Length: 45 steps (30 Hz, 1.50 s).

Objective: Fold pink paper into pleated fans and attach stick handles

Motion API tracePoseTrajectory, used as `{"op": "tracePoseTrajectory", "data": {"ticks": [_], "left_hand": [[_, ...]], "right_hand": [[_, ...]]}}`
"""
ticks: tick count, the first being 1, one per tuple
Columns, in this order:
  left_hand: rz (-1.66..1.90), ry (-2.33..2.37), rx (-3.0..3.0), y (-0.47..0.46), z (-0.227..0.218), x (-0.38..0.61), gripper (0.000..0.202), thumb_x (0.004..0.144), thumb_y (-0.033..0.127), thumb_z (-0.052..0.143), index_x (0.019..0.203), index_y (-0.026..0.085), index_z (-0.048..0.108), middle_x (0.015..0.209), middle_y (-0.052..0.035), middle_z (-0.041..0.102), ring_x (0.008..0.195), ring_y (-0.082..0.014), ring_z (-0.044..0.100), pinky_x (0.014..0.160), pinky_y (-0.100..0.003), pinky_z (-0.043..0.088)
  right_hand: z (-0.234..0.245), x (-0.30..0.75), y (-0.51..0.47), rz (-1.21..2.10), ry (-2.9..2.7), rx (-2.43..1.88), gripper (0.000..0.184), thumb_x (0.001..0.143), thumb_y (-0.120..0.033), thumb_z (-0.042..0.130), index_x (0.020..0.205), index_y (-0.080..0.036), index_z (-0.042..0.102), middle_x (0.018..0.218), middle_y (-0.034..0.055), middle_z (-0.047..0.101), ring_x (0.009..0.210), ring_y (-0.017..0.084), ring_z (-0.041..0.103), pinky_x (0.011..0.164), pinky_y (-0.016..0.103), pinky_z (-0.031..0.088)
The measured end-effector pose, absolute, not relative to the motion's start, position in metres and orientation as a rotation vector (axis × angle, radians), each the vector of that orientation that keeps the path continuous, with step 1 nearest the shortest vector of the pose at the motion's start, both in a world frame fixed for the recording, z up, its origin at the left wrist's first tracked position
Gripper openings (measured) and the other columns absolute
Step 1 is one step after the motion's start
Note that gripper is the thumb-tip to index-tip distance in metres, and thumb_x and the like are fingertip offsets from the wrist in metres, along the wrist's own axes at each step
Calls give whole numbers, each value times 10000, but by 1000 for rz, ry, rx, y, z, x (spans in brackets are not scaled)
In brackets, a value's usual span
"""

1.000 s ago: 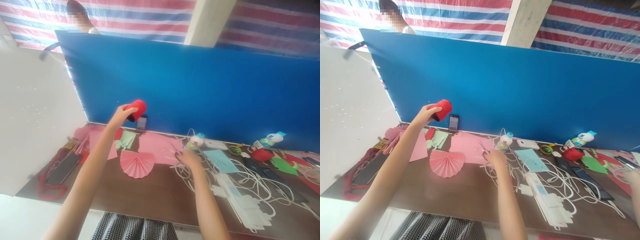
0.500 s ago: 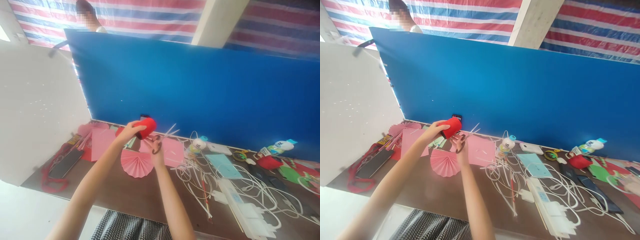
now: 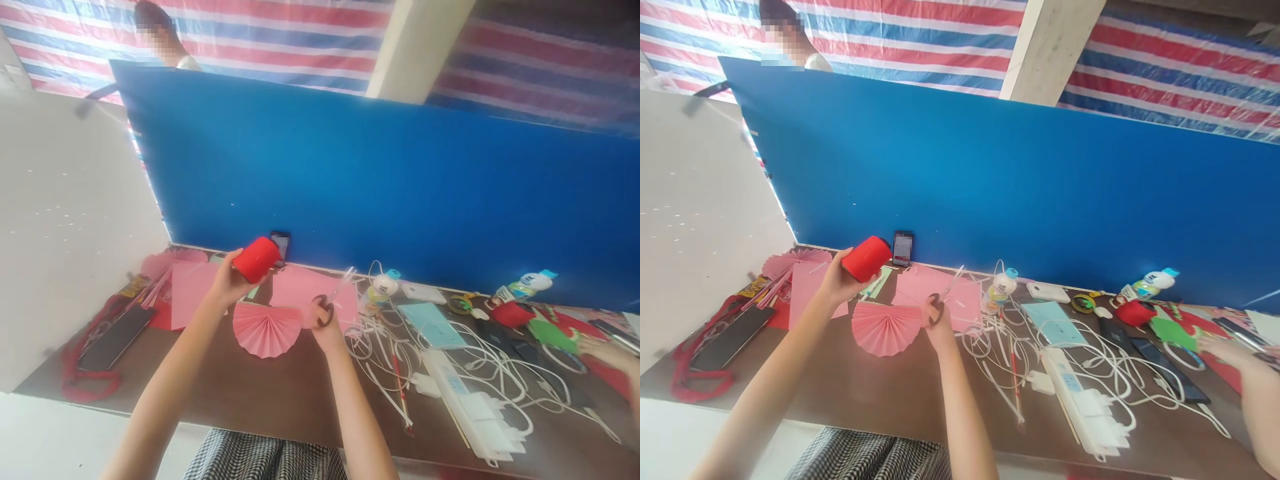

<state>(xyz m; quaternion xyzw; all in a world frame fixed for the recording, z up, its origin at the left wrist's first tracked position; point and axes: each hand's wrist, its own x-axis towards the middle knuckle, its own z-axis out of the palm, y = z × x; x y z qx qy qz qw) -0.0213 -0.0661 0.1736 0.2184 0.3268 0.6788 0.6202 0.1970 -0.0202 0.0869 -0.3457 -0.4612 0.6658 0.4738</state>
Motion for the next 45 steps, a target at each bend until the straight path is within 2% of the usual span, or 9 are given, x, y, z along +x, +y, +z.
{"op": "tracePoseTrajectory", "data": {"ticks": [5,9,12,19,26,34,39,42,45], "left_hand": [[1307,955,684,-80,146,-30,367,661,519,528,853,217,611,904,-69,654,783,-239,607,586,-324,488],[742,1289,1232,-86,131,-27,364,571,362,670,905,217,664,950,-72,660,870,-279,597,662,-323,470],[722,1554,1340,-81,119,-21,482,490,342,717,954,219,663,963,-85,646,832,-286,594,615,-301,451],[804,2011,1716,-74,92,-8,631,620,238,596,1243,249,491,1022,-121,537,919,-294,513,755,-380,421],[572,2399,2077,-77,74,-9,512,714,97,457,1179,296,536,1191,-142,421,1097,-332,389,835,-449,375],[1015,2176,2119,-68,50,-35,410,731,212,536,1136,266,562,1305,-99,423,1140,-321,417,895,-468,388],[1481,1984,1730,-66,53,-32,472,719,360,603,1156,211,504,1152,-99,535,1053,-252,525,855,-402,454],[1557,1970,1697,-63,61,-27,493,743,322,586,1212,219,470,1116,-91,540,1055,-234,520,848,-390,466],[1578,2015,1773,-58,65,-25,354,772,282,550,1121,239,580,1183,-103,484,1094,-250,494,817,-377,488]], "right_hand": [[82,215,0,1702,-962,-846,250,618,-258,639,837,-169,555,485,-129,257,358,13,148,341,174,131],[90,221,15,1673,-969,-888,259,617,-252,630,849,-148,576,479,-122,313,340,4,154,333,177,114],[97,221,13,1648,-987,-892,261,595,-240,660,828,-152,583,467,-119,323,344,7,207,334,170,121],[93,209,-25,1573,-1068,-926,214,573,-246,708,721,-158,581,545,-66,454,419,24,333,368,166,196],[89,211,-33,1492,-1067,-905,176,591,-211,686,706,-175,558,553,-68,437,445,40,345,398,181,215],[76,214,-28,1339,-1200,-1062,253,566,-278,701,770,-155,619,578,-44,482,482,61,385,415,181,264],[60,213,-32,1393,-1142,-1159,313,571,-343,694,802,-147,617,548,-51,484,417,44,337,392,181,222],[55,210,-38,1453,-1139,-1180,346,557,-367,707,804,-149,603,540,-51,493,403,45,327,390,186,205],[52,209,-45,1484,-1237,-1233,361,571,-406,690,802,-148,591,555,-36,521,409,62,366,395,193,226]]}}
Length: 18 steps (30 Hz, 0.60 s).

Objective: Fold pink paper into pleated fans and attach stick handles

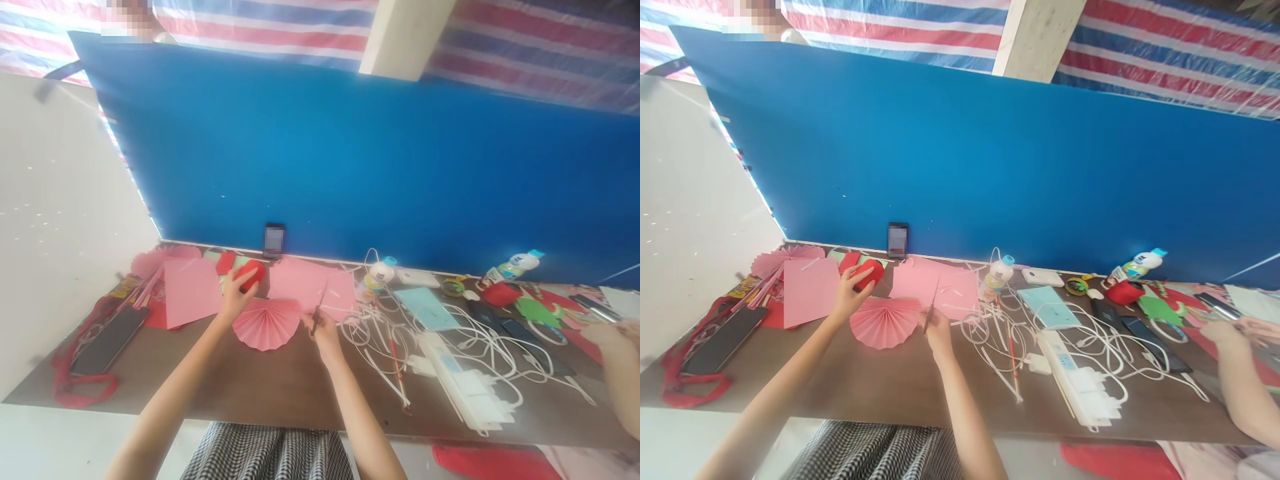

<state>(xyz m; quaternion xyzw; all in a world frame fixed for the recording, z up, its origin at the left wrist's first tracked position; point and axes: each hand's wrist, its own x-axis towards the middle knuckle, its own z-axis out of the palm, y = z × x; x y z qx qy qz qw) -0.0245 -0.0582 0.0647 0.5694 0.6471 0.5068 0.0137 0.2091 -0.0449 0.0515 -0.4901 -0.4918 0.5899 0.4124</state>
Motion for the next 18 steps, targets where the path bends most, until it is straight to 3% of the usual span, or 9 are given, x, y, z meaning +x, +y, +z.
{"op": "tracePoseTrajectory", "data": {"ticks": [5,7,9,13,18], "left_hand": [[1636,2014,2062,-51,79,-29,290,789,251,541,1065,249,628,1285,-95,408,1189,-278,409,903,-431,443],[1630,1926,2220,-50,91,-33,274,793,247,543,1051,253,635,1309,-87,389,1201,-273,394,935,-447,417],[1589,1806,2350,-49,105,-36,272,794,252,546,1052,253,634,1320,-86,380,1199,-262,399,949,-446,406],[1436,1628,2515,-48,130,-39,263,799,261,544,1046,276,633,1324,-67,388,1208,-256,395,947,-445,410],[1475,1593,2577,-48,143,-33,261,804,252,543,1049,282,630,1325,-65,381,1216,-252,384,962,-441,396]], "right_hand": [[48,223,-55,1165,-1582,-1444,316,648,-461,594,761,-167,587,681,33,613,581,151,540,488,231,336],[49,231,-57,959,-1641,-1550,307,682,-484,557,749,-186,580,729,38,625,657,167,560,533,235,348],[53,238,-60,957,-1677,-1569,334,706,-519,532,719,-187,562,695,27,611,643,162,546,542,238,342],[64,242,-65,1601,-1675,-1254,433,746,-588,482,652,-166,508,504,-18,505,477,110,449,468,222,283],[71,222,-79,2586,-1254,-303,628,758,-737,224,714,-163,474,492,3,519,362,107,433,360,220,236]]}}
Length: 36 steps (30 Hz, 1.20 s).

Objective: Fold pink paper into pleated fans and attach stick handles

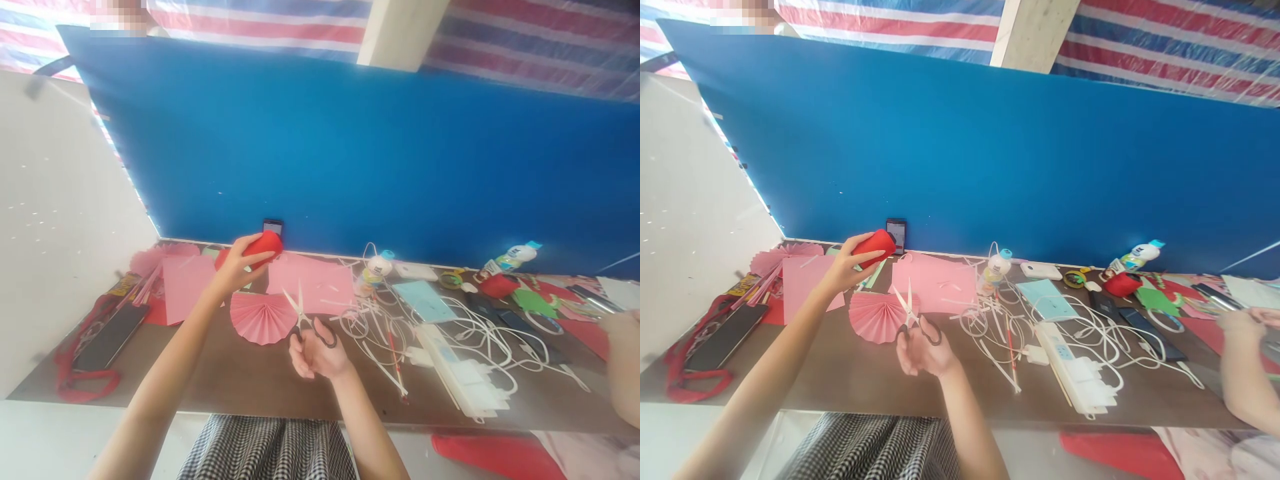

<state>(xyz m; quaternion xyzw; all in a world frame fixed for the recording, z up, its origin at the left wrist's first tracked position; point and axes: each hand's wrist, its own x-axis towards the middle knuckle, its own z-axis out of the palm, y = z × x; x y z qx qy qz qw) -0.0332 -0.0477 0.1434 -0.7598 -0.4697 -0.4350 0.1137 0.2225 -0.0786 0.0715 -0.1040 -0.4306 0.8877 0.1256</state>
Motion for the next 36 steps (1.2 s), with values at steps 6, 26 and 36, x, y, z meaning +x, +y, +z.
{"op": "tracePoseTrajectory", "data": {"ticks": [6,26,36], "left_hand": [[-1371,-1415,-2117,-52,146,-21,258,796,281,557,1044,277,627,1313,-61,395,1195,-252,410,947,-437,412],[-1239,-1479,-2120,-68,154,-10,262,791,281,560,1043,268,630,1315,-77,395,1196,-269,404,933,-453,411],[-1215,-1378,-1931,-69,149,-4,283,773,254,595,1052,279,628,1316,-102,387,1186,-290,395,924,-467,388]], "right_hand": [[68,166,-104,2692,-859,-23,594,767,-720,291,820,-157,471,638,33,582,424,100,465,364,209,244],[114,119,-113,2397,-682,-115,553,731,-724,373,721,-179,468,534,-21,502,372,67,297,409,228,140],[112,99,-118,2274,-652,-228,526,749,-687,407,662,-174,480,476,-49,405,368,57,233,392,229,81]]}}
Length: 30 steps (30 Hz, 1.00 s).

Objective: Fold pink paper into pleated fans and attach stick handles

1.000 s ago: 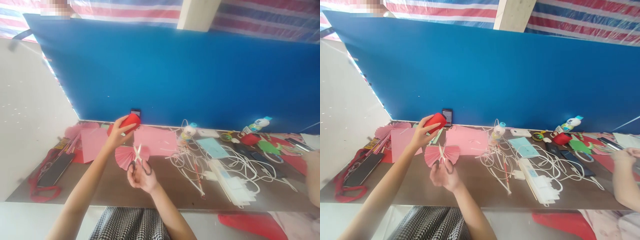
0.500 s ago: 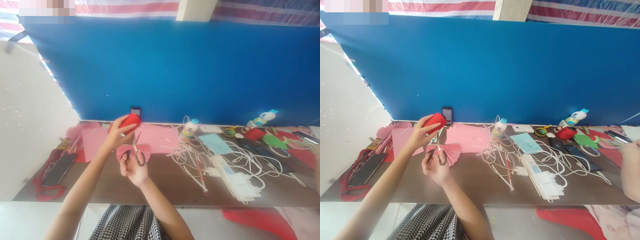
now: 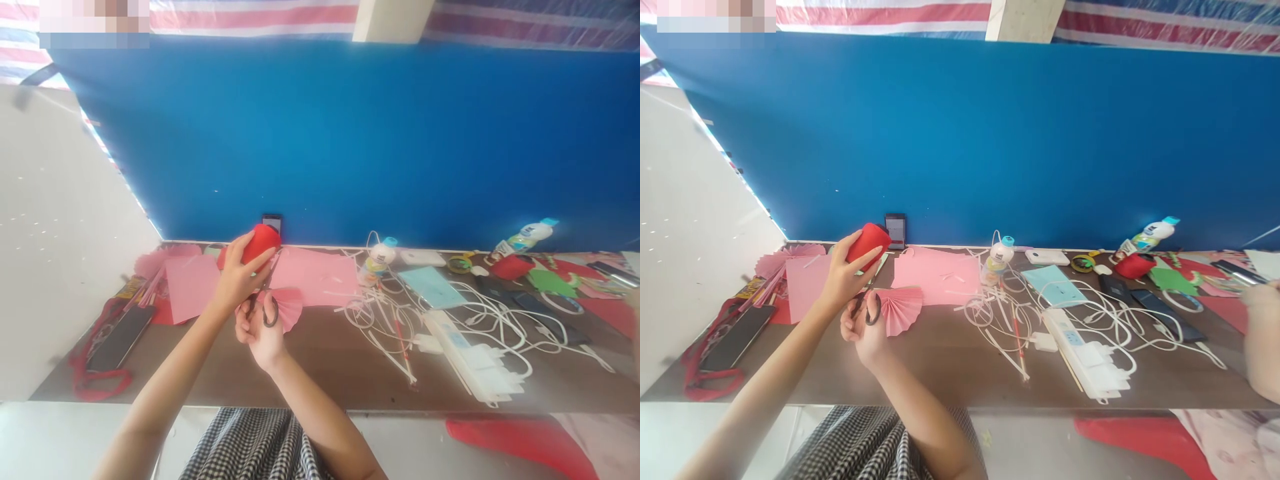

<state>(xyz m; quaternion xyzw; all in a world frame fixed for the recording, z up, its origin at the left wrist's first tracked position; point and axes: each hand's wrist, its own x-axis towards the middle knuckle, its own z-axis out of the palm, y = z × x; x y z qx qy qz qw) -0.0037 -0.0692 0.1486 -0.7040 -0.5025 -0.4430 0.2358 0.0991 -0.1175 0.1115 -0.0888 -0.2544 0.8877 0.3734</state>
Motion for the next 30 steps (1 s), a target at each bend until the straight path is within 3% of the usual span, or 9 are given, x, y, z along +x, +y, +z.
{"op": "tracePoseTrajectory", "data": {"ticks": [17,30], "left_hand": [[-1456,-1393,-1685,-67,137,-5,285,770,252,596,1055,268,607,1299,-83,409,1158,-268,456,915,-441,437],[-1368,-1405,-1765,-74,128,-5,295,738,244,638,1030,279,623,1337,-75,367,1180,-286,431,921,-443,427]], "right_hand": [[123,117,-129,2412,-686,-227,510,750,-684,390,666,-183,437,453,-68,393,333,46,238,403,236,78],[124,106,-118,2193,-595,-343,464,714,-642,526,652,-188,447,501,-79,305,404,43,148,361,200,59]]}}
